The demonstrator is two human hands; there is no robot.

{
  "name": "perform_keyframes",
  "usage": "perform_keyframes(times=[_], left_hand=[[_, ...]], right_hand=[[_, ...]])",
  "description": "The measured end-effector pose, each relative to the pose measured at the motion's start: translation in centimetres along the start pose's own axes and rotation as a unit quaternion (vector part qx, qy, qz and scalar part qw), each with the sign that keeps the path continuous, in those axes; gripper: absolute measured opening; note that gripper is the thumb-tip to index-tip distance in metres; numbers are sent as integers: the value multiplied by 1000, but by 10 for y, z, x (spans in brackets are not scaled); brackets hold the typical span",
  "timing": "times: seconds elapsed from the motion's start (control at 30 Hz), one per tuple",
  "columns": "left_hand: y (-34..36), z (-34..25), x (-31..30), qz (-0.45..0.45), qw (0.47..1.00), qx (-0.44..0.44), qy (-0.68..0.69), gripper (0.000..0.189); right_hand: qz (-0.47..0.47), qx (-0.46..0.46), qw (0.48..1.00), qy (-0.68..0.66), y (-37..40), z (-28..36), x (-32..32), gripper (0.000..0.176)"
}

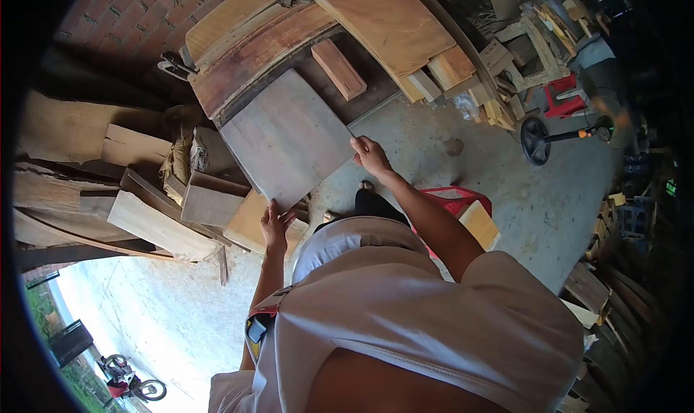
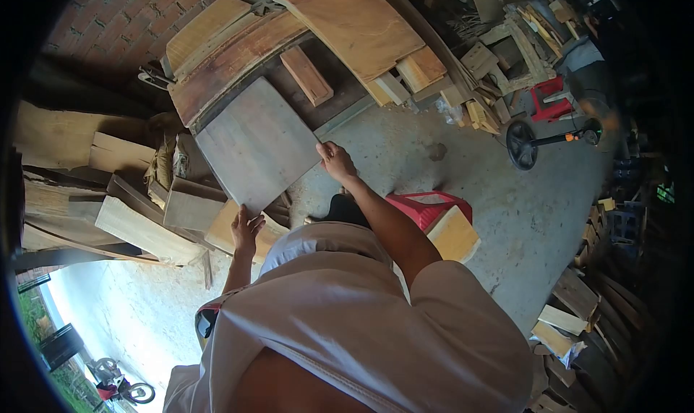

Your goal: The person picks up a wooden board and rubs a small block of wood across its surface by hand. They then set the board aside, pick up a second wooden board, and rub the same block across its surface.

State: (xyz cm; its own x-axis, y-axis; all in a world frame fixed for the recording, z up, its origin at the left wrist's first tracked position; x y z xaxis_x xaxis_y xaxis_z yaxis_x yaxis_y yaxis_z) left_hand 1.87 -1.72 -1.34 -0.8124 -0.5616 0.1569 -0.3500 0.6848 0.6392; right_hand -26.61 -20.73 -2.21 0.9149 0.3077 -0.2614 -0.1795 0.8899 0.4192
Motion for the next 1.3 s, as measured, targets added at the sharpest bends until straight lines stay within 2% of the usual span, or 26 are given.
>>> perform_keyframes(times=[0.1, 0.17, 0.23, 0.37, 0.57, 0.63, 0.77, 0.83, 0.87, 1.0, 1.1, 1.17, 1.2, 1.23, 1.27, 1.3], left_hand=[[3, 2, 2, -25, 1000, 2, 15, 52], [7, 7, 7, -69, 996, -34, 55, 57], [-4, 20, 2, -66, 995, -57, 55, 62], [-8, 23, -1, -122, 991, -39, 28, 68], [-12, 22, -6, -141, 988, -51, 42, 72], [-23, 27, -14, -116, 988, -83, 52, 70], [-27, 14, -8, -82, 993, -77, 19, 69], [-33, 12, -8, -32, 997, -73, 11, 67], [-34, 11, -9, -8, 995, -99, 24, 63], [-34, 4, -4, 55, 990, -128, 26, 56], [-44, 6, -9, 105, 981, -160, 17, 49], [-48, 3, -10, 126, 978, -166, -5, 48], [-45, -1, -8, 138, 976, -166, -17, 48], [-43, -5, -5, 150, 975, -164, -26, 48], [-44, -7, -6, 154, 974, -165, -32, 48], [-45, -7, -5, 174, 969, -169, -39, 48]], right_hand=[[22, -4, 1000, 17, -5, 1, -4, 52], [64, 15, 997, 29, -3, 6, -6, 53], [62, 2, 998, 33, 3, 17, -12, 53], [82, 0, 993, 81, -9, 11, -13, 50], [103, 27, 989, 100, -6, 20, -21, 47], [100, 32, 989, 101, -1, 20, -20, 47], [90, 57, 989, 102, 5, 26, -22, 48], [52, 31, 993, 104, 3, 23, -20, 51], [30, 20, 993, 111, 3, 22, -17, 49], [-29, 40, 994, 98, 8, 16, -9, 51], [-70, 69, 995, 9, 15, 7, 0, 48], [-87, 67, 994, 12, 25, -3, -2, 45], [-130, 26, 990, 39, 29, -15, -9, 41], [-150, 24, 988, -18, 28, -49, -15, 37], [-167, 103, 974, -114, 63, -55, -31, 35], [-193, 138, 959, -155, 88, -75, -54, 35]])
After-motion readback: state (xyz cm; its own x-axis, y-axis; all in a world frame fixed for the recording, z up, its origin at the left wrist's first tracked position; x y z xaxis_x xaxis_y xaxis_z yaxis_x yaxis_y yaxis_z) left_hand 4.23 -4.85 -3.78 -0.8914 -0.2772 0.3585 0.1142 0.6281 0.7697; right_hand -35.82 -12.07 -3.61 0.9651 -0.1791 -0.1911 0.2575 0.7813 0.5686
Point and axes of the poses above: each hand's wrist, its own y-axis away from the middle knuckle, its own x-axis out of the palm, z = x × y, the point moved 7 cm from there along -y, towards the middle knuckle, and after that the axes turned 2 degrees about z, right-handed, at the moved point
